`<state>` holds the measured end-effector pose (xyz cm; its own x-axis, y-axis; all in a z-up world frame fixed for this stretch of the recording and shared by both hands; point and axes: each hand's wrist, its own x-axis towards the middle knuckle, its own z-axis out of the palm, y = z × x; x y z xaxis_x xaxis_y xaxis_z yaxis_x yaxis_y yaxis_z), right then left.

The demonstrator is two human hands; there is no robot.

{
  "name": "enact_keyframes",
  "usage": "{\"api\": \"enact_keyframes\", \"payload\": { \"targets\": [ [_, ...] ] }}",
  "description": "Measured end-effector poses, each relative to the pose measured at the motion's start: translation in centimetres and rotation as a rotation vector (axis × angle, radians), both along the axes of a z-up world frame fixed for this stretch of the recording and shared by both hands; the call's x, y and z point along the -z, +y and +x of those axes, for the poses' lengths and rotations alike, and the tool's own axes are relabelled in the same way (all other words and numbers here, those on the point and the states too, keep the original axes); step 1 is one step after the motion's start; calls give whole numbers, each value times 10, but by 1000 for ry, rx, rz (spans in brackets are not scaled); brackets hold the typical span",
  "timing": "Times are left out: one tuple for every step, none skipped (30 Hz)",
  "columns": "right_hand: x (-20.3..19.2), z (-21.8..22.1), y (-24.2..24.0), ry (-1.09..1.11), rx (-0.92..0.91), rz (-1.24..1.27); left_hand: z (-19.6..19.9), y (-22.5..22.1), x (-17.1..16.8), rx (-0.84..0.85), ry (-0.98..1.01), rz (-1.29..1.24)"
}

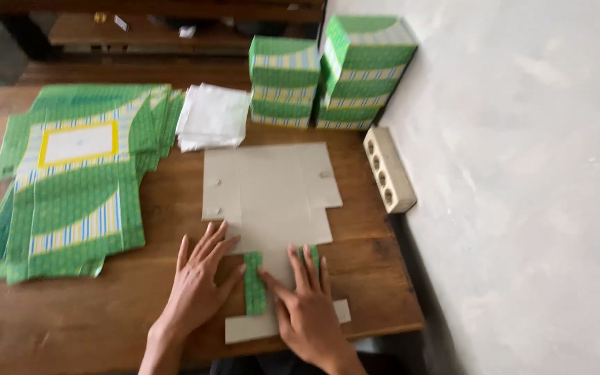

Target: Assembling cardboard boxes by pasting patterned paper onto frames and folding them.

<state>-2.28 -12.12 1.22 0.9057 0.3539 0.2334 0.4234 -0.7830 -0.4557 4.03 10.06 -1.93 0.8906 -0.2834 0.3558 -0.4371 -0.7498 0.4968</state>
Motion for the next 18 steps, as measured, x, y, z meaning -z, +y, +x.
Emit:
{"api": "enact_keyframes", "payload": {
  "targets": [
    [-1, 3, -2, -20, 11, 0, 3, -4, 2, 11, -20, 0],
    [0, 3, -2, -8, 5, 10, 0, -6, 4, -9, -27, 50],
    [1, 2, -1, 4, -1, 19, -1, -7, 8, -29, -36, 98],
    [1, 3, -1, 20, -5, 27, -1, -7, 5, -33, -20, 107],
    [2, 4, -1, -32, 8, 18, 0, -7, 3, -22, -47, 96],
    [2, 4, -1, -81, 14, 4, -3, -7, 3, -17, -71, 81],
    [3, -4, 2, -61, 4, 7, -12, -2, 5, -27, -51, 83],
    [0, -2, 1, -37, 2, 5, -9, -2, 5, -7, -47, 68],
    [-3, 0, 0, -14, 0, 4, -6, -2, 3, 13, -44, 53],
    [-3, 1, 0, -20, 2, -1, -4, 0, 2, 14, -50, 48],
    [-2, 2, -1, -12, -4, 1, -3, 2, 2, 47, -43, 33],
    [-1, 0, -1, 6, -8, 6, -6, 5, 2, 80, -24, 21],
    [-1, -1, -2, 10, -6, 4, -8, 4, -2, 82, -20, 20],
    [-2, 0, -1, 11, -5, -2, -8, 5, -7, 102, 43, -1],
    [-3, 1, -1, 12, -5, -8, -9, 6, -12, 121, 106, -22],
    [-3, 1, -1, 14, -5, -8, -9, 6, -16, 121, 108, -22],
    [-3, 1, -1, 1, -6, -8, -9, 6, -19, 128, 140, -22],
    [-3, 1, -1, -9, -8, -9, -10, 6, -22, 134, 174, -25]
  ]
}}
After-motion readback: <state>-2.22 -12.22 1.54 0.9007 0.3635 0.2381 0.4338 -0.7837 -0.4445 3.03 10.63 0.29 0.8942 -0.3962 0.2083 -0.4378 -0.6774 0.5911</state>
